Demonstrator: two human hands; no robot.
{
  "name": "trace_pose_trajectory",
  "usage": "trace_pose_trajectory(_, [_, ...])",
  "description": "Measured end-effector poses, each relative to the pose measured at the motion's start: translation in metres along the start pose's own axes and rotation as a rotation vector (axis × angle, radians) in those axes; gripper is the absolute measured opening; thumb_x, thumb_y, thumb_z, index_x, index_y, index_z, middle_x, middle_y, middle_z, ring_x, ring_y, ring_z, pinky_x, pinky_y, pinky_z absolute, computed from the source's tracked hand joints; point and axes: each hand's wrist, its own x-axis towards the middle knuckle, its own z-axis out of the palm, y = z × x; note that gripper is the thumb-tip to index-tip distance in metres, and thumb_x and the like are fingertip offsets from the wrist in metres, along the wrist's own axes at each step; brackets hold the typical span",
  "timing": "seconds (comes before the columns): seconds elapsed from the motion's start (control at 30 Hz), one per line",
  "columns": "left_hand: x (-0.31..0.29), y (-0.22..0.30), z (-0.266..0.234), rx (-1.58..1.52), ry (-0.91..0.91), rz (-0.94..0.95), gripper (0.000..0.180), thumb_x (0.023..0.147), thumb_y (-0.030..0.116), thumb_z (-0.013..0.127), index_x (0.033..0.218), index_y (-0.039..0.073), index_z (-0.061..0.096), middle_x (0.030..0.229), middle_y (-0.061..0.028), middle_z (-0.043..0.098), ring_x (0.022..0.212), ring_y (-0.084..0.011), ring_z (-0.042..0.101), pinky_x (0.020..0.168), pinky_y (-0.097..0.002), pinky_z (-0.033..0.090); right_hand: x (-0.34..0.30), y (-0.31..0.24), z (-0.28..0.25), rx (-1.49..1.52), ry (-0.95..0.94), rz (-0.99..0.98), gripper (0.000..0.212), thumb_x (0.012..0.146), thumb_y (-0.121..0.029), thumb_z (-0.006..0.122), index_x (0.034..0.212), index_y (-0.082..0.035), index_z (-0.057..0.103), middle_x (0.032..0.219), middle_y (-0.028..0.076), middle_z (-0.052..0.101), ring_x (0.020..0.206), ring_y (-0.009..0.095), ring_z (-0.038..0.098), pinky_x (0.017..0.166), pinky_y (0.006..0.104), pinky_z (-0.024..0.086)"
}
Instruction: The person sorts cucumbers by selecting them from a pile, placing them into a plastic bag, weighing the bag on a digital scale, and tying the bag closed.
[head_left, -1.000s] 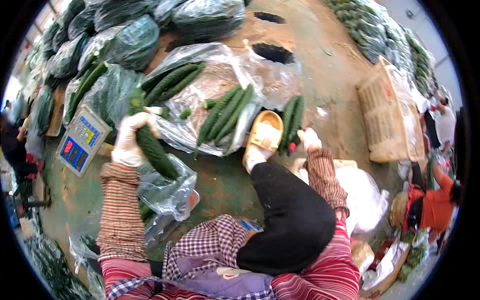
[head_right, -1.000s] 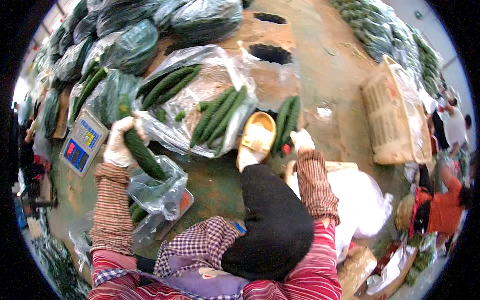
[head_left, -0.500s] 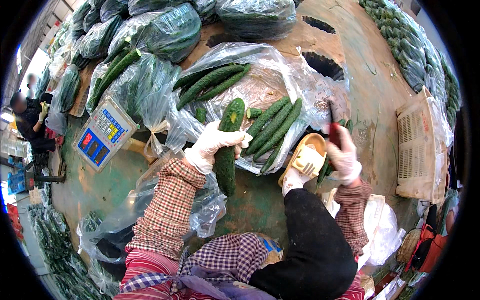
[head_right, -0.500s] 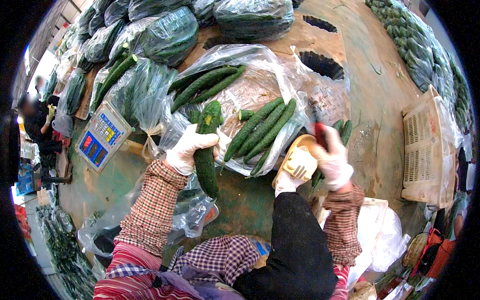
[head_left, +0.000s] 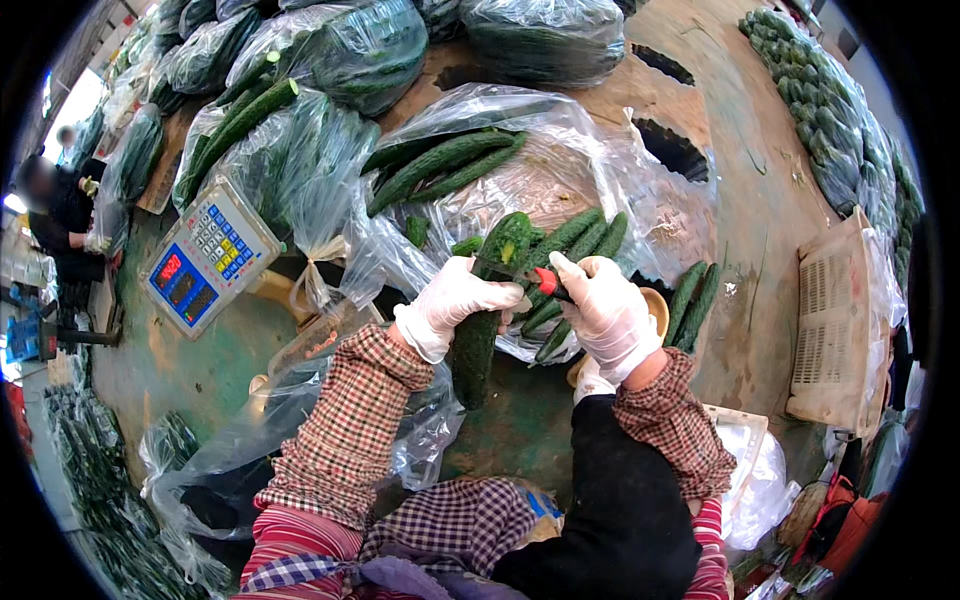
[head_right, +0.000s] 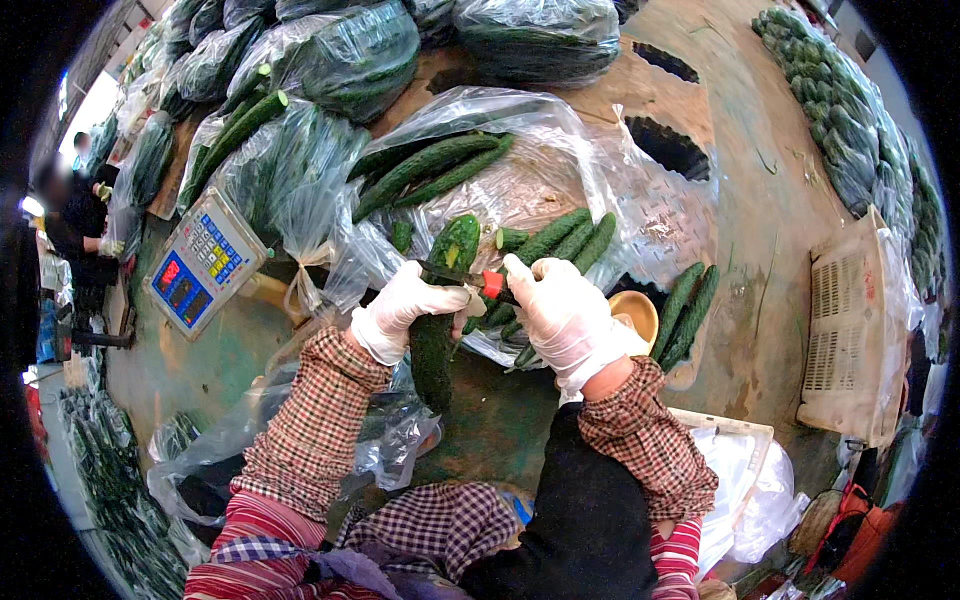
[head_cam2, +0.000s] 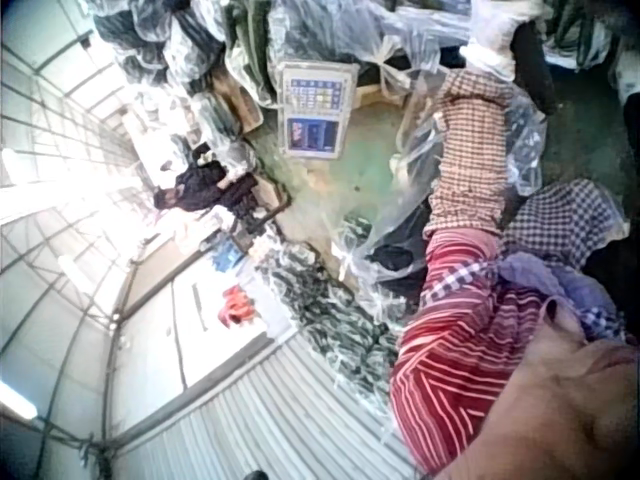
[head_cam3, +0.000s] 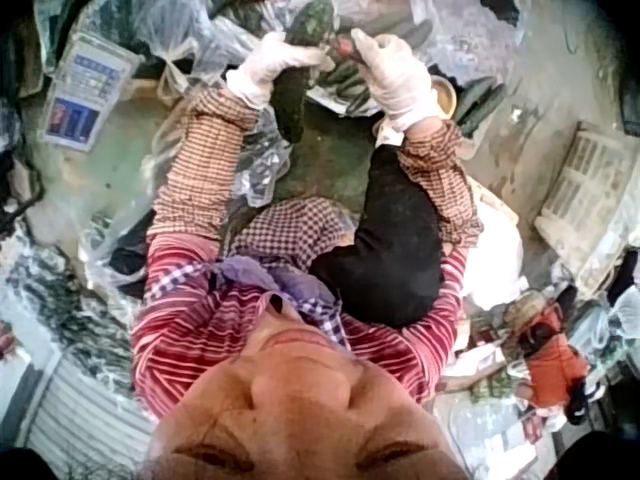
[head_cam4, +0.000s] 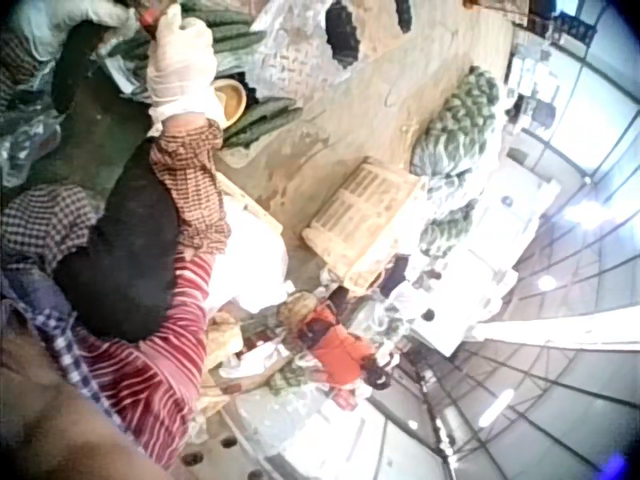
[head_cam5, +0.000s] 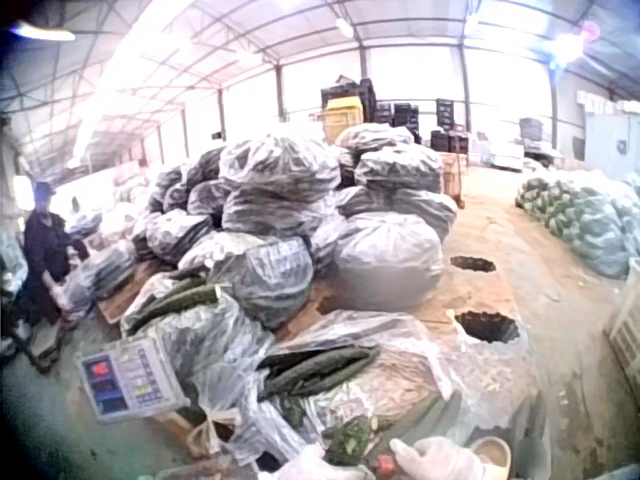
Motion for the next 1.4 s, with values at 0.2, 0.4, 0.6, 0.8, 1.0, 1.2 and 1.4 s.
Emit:
trace_pose_trajectory(0.2, [0.004,-0.010,-0.014,-0.017,-0.017,0.027,0.022,0.068,0.014,0.068,0.081,-0.002,0.061,0.067,-0.0083,0.060,0.054,-0.0146,0.055,0.051,-0.0269,0.045,0.003,0.010,0.022,-0.140,-0.130,0.154,0.024,0.073,-0.010,0.057,0.097,-0.007,0.052,0.080,0.012,0.053,0.073,0.030,0.056,0.061,0.0386,0.048])
trace_pose_trajectory(0.4, [-0.004,-0.008,-0.012,0.158,-0.081,0.120,0.017,0.068,0.011,0.066,0.081,-0.001,0.062,0.076,-0.0073,0.063,0.063,-0.0126,0.058,0.059,-0.0252,0.046,-0.040,0.076,0.028,0.061,0.088,0.496,0.022,0.080,-0.014,0.052,0.101,-0.005,0.051,0.091,0.017,0.057,0.082,0.036,0.057,0.073,0.0427,0.046])
trace_pose_trajectory(0.6, [-0.013,0.000,0.002,0.014,-0.052,0.432,0.050,0.070,0.018,0.070,0.112,0.000,0.049,0.079,-0.0064,0.062,0.071,-0.0159,0.059,0.068,-0.0266,0.047,-0.204,0.197,0.020,-0.058,0.417,1.356,0.041,0.080,-0.014,0.052,0.120,-0.005,0.043,0.107,0.019,0.056,0.091,0.035,0.056,0.080,0.0388,0.043])
trace_pose_trajectory(0.8, [-0.035,0.012,-0.003,-0.449,0.124,0.387,0.077,0.081,0.066,0.036,0.115,-0.002,0.047,0.059,-0.0024,0.049,0.054,-0.0150,0.052,0.052,-0.0281,0.046,-0.281,0.213,0.071,0.035,-0.046,1.642,0.066,0.074,-0.025,0.048,0.132,-0.001,0.025,0.106,0.027,0.055,0.099,0.040,0.053,0.082,0.0433,0.043])
trace_pose_trajectory(1.0, [-0.113,0.039,0.034,-0.149,0.112,0.626,0.096,0.073,0.079,0.019,0.101,-0.004,0.057,0.106,-0.0161,0.058,0.056,-0.0123,0.052,0.051,-0.0230,0.044,-0.192,0.157,-0.001,0.346,0.085,1.053,0.046,0.077,-0.013,0.055,0.120,0.003,0.047,0.109,0.015,0.058,0.092,0.023,0.057,0.080,0.0298,0.044])
trace_pose_trajectory(1.2, [-0.192,0.050,0.054,0.048,0.116,0.837,0.097,0.072,0.080,0.020,0.102,-0.005,0.056,0.114,-0.0209,0.054,0.063,-0.0122,0.053,0.057,-0.0231,0.045,-0.101,0.078,-0.080,0.846,0.146,0.532,0.026,0.085,-0.007,0.052,0.109,0.001,0.056,0.094,0.003,0.060,0.080,0.010,0.053,0.073,0.0226,0.043])
trace_pose_trajectory(1.4, [-0.244,0.051,0.070,0.219,0.136,0.982,0.097,0.071,0.080,0.021,0.105,-0.004,0.055,0.119,-0.0206,0.051,0.067,-0.0112,0.052,0.061,-0.0225,0.044,-0.035,-0.110,-0.191,0.921,-0.142,0.089,0.014,0.087,-0.008,0.053,0.097,0.000,0.060,0.090,0.004,0.062,0.080,0.011,0.055,0.073,0.0238,0.045])
